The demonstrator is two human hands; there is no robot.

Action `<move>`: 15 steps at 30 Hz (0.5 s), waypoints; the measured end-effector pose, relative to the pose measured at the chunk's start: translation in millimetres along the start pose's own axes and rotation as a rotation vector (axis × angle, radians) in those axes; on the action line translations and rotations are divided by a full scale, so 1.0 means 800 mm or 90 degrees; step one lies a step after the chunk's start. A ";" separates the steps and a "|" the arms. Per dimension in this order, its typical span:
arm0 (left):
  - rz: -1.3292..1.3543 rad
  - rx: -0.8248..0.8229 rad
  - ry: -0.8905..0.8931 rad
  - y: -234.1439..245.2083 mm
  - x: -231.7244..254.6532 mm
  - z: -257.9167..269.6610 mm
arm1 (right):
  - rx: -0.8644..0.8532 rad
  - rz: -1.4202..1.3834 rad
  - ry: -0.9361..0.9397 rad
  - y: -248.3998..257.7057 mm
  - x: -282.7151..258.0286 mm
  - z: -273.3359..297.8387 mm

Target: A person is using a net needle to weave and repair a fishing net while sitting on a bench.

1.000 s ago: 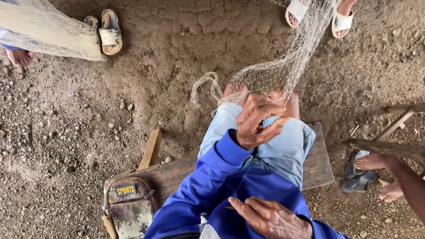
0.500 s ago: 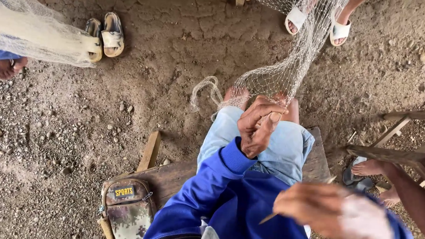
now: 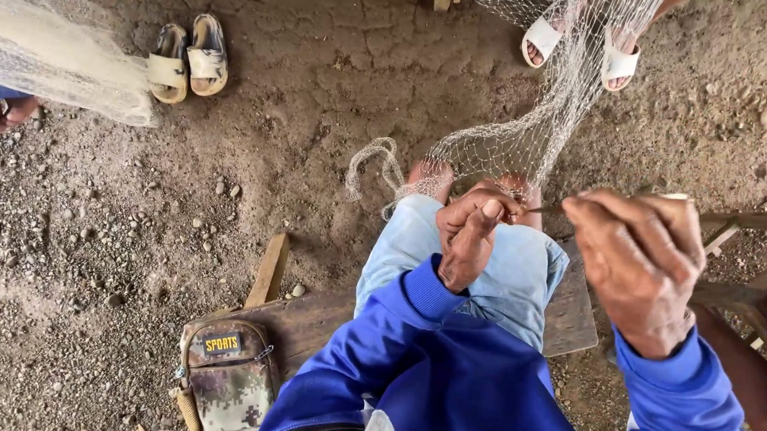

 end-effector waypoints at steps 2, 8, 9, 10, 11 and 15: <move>0.053 0.001 -0.003 0.000 -0.007 -0.001 | -0.072 -0.012 -0.025 0.007 -0.013 0.000; 0.001 -0.003 0.023 -0.004 0.000 -0.001 | -0.084 -0.004 -0.045 0.009 -0.014 -0.006; 0.000 -0.001 0.023 -0.004 0.002 -0.001 | -0.086 -0.006 -0.044 0.008 -0.014 -0.007; -0.011 -0.009 0.028 -0.003 0.004 -0.001 | -0.086 -0.014 -0.046 0.007 -0.014 -0.008; -0.021 -0.020 0.032 -0.003 0.006 -0.001 | -0.085 -0.021 -0.049 0.006 -0.015 -0.009; -0.052 -0.021 0.010 -0.002 0.012 -0.004 | -0.089 -0.042 -0.053 0.001 -0.013 -0.008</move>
Point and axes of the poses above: each hand's wrist, its own z-axis away from the middle knuckle, its own y-axis out of the back of the hand, x = y × z, the point moved 1 cm from there along -z, towards the middle knuckle, and after that the axes turned 1 degree about -z, right-handed, at the moved point
